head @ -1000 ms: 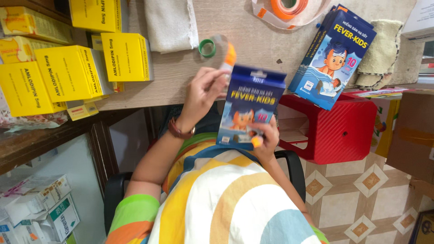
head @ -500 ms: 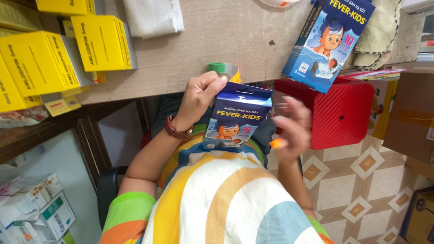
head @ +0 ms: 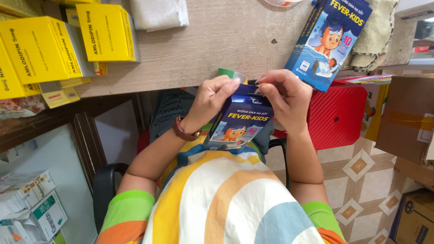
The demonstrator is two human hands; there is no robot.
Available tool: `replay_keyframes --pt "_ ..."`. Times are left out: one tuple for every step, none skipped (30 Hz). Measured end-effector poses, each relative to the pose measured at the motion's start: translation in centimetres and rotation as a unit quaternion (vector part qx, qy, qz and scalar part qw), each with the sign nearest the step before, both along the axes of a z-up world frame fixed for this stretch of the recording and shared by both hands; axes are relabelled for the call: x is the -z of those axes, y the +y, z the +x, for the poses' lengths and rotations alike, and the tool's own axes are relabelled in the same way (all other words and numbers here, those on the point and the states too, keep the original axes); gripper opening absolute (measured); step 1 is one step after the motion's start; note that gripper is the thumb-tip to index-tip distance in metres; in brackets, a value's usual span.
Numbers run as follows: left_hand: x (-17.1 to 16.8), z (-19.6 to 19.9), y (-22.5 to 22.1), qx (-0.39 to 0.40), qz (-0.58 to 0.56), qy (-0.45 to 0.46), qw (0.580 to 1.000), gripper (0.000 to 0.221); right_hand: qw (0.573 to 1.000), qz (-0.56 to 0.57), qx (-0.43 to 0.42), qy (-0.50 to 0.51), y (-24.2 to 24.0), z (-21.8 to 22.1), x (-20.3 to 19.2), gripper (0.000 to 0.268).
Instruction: The person wipes a small cardboard box with a cloth and then applies several orange stickers from a roll onto the boxes and other containers on the pharmacy counter.
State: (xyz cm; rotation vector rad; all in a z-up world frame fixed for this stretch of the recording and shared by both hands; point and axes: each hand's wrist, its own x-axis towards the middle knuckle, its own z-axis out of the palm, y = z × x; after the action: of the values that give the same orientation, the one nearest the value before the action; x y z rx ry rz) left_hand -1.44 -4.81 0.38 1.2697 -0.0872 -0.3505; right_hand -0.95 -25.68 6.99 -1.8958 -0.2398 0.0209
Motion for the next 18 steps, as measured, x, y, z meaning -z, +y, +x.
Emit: replay_keyframes --pt "0.0 -0.2 0.0 -0.006 -0.007 -0.010 1.000 0.032 0.997 -0.055 0.004 -0.050 0.1 -0.1 0.0 0.005" --pt "0.0 -0.4 -0.1 -0.013 -0.014 -0.020 1.000 0.032 0.989 -0.110 0.007 -0.099 0.2 -0.2 -0.1 0.009" --pt "0.0 -0.3 -0.1 -0.017 -0.023 -0.035 0.999 0.032 0.979 -0.144 -0.003 -0.143 0.4 -0.1 -0.2 0.012" --pt "-0.1 -0.4 -0.1 -0.012 -0.006 -0.042 0.999 0.031 0.966 -0.177 -0.013 -0.187 0.5 0.1 -0.3 0.015" --pt "-0.3 -0.7 0.2 -0.008 0.012 -0.048 0.999 0.030 0.950 -0.209 -0.024 -0.229 0.6 0.3 -0.4 0.019" --pt "-0.4 -1.0 0.3 -0.003 0.029 -0.054 0.998 0.029 0.940 -0.221 -0.038 -0.256 0.7 0.3 -0.6 0.020" --pt "-0.4 -1.1 0.3 -0.005 0.013 -0.057 0.998 0.028 0.929 -0.232 -0.054 -0.283 0.8 0.5 -0.6 0.021" --pt "-0.5 -1.2 0.4 -0.006 -0.003 -0.061 0.998 0.028 0.917 -0.243 -0.069 -0.309 0.8 0.6 -0.7 0.021" --pt "-0.4 -1.3 0.5 -0.008 -0.018 -0.064 0.998 0.027 0.906 -0.255 -0.081 -0.327 0.9 0.7 -0.7 0.022" --pt "-0.4 -1.4 0.5 -0.010 -0.015 -0.067 0.998 0.026 0.895 -0.267 -0.094 -0.345 0.9 0.9 -0.7 0.022" --pt "-0.3 -1.4 0.5 -0.011 -0.013 -0.070 0.997 0.026 0.883 -0.278 -0.106 -0.363 0.9 1.0 -0.7 0.023" --pt "-0.3 -1.4 0.5 -0.012 -0.010 -0.073 0.997 0.025 0.876 -0.285 -0.110 -0.374 0.9 1.0 -0.7 0.022" --pt "-0.4 -1.5 0.5 -0.010 -0.005 -0.076 0.997 0.024 0.867 -0.293 -0.114 -0.386 0.8 1.0 -0.7 0.022" --pt "-0.5 -1.6 0.6 -0.008 -0.001 -0.079 0.997 0.024 0.859 -0.301 -0.118 -0.398 0.7 1.0 -0.8 0.022" --pt "-0.5 -1.7 0.6 -0.005 0.003 -0.081 0.997 0.024 0.855 -0.304 -0.117 -0.403 0.7 1.0 -0.8 0.023" --pt "-0.5 -1.6 0.5 -0.004 0.004 -0.085 0.996 0.024 0.852 -0.307 -0.115 -0.409 0.7 0.9 -0.8 0.023" --pt "-0.5 -1.6 0.5 -0.001 0.005 -0.088 0.996 0.023 0.848 -0.310 -0.114 -0.414 0.7 0.8 -0.8 0.023" --pt "-0.5 -1.6 0.5 0.001 0.007 -0.092 0.996 0.023 0.849 -0.310 -0.116 -0.411 0.7 0.8 -0.7 0.023"
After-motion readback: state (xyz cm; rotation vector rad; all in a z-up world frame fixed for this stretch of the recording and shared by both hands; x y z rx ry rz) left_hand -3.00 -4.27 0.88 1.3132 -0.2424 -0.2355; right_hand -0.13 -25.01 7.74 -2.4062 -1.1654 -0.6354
